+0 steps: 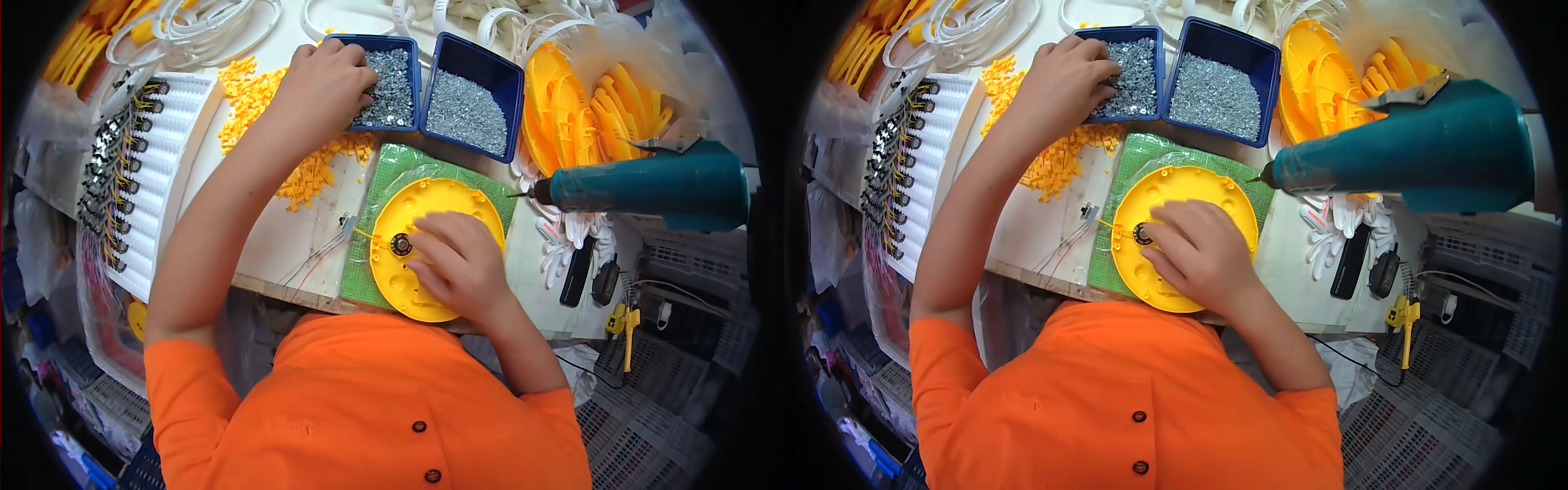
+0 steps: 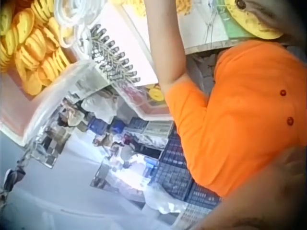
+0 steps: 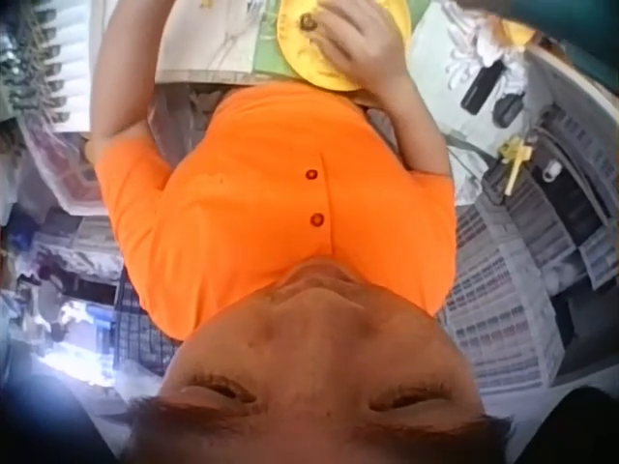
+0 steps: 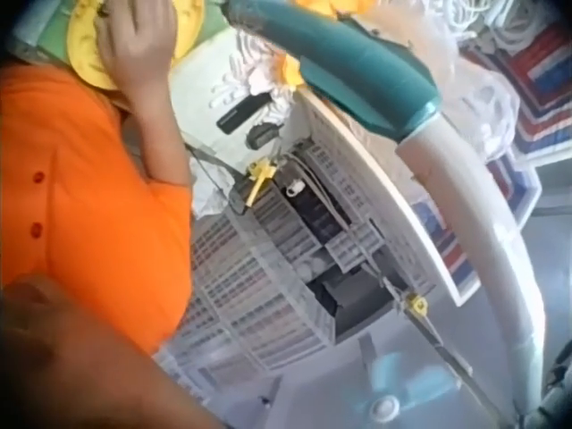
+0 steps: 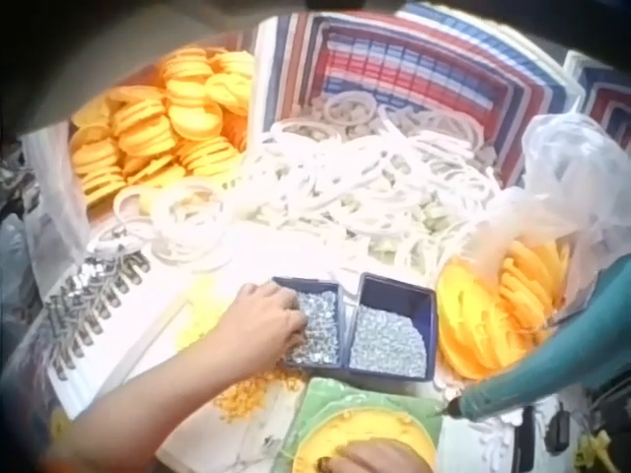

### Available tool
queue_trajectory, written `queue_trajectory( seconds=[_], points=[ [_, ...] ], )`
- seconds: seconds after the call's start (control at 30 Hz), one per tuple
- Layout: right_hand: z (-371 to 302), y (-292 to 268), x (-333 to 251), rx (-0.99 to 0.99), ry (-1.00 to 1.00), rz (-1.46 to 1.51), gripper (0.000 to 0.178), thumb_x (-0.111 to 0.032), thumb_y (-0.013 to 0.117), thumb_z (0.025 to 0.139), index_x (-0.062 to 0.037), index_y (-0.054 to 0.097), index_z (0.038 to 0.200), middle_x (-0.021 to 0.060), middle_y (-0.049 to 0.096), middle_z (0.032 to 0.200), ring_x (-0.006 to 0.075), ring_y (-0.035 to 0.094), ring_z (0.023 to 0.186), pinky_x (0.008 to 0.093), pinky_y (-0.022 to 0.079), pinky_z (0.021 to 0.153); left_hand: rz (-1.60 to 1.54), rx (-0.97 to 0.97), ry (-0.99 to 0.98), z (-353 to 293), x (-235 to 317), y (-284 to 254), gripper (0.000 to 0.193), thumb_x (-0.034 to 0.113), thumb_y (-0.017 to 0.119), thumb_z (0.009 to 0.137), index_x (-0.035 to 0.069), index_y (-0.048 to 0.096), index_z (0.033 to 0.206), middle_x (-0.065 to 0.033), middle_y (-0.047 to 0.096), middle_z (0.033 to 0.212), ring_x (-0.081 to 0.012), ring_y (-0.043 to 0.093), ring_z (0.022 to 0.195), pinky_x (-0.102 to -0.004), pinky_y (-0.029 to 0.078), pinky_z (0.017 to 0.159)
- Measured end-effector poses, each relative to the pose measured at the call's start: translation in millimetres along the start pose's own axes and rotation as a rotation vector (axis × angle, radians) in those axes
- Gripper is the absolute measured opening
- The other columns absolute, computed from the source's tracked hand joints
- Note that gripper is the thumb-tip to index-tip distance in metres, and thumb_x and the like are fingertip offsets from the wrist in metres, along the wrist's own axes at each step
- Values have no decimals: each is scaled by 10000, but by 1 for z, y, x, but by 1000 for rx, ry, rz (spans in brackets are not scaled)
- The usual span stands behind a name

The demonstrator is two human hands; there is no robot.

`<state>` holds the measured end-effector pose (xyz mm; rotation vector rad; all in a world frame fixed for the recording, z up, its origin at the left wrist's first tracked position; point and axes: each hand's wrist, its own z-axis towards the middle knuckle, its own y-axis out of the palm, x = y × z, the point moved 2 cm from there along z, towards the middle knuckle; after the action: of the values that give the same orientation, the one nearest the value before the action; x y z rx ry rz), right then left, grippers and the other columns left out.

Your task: Assemble yellow plastic toy parts by placing components together and securing them with screws using an electric screwdriver.

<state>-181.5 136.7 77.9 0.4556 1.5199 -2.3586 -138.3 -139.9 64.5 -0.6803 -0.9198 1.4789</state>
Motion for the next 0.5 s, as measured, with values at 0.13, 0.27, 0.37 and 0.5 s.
queue_trajectory(
  seconds=[0.13, 0.27, 0.37, 0.5],
  points=[
    [-44, -50, 13, 476, -149, -139, 227, -232, 679, 909, -85, 630, 1075, 107, 628, 996, 268, 642, 854, 390, 514, 719, 23, -105, -50, 2, -9, 11, 158, 274, 724, 896, 144, 733, 985, -24, 665, 1007, -235, 617, 1052, -419, 439, 938],
    [-3, -86, 32, 872, 69, -206, 662, -489, 478, 1009, 111, 570, 1274, 244, 618, 1236, 372, 627, 1104, 430, 506, 969, -41, -29, -78, -1, -7, 3, 162, 309, 714, 897, 150, 742, 909, 5, 663, 976, -217, 616, 1028, -431, 440, 909],
    [50, -100, 24, 535, 243, 802, 1061, -788, 363, 956, 128, 330, 1493, 321, 570, 1333, 357, 675, 1082, 429, 518, 989, 17, -62, -57, -9, -14, 10, 158, 312, 721, 893, 157, 745, 912, 4, 662, 976, -221, 622, 1005, -430, 434, 911],
    [57, -105, 39, 284, 155, 1096, 1158, -860, 365, 897, 112, 273, 1520, 287, 638, 1185, 356, 663, 1091, 436, 501, 1004, -20, 31, -49, -10, -8, 10, 159, 296, 734, 890, 162, 739, 976, 4, 660, 1001, -225, 621, 1033, -422, 425, 957]
  ],
)
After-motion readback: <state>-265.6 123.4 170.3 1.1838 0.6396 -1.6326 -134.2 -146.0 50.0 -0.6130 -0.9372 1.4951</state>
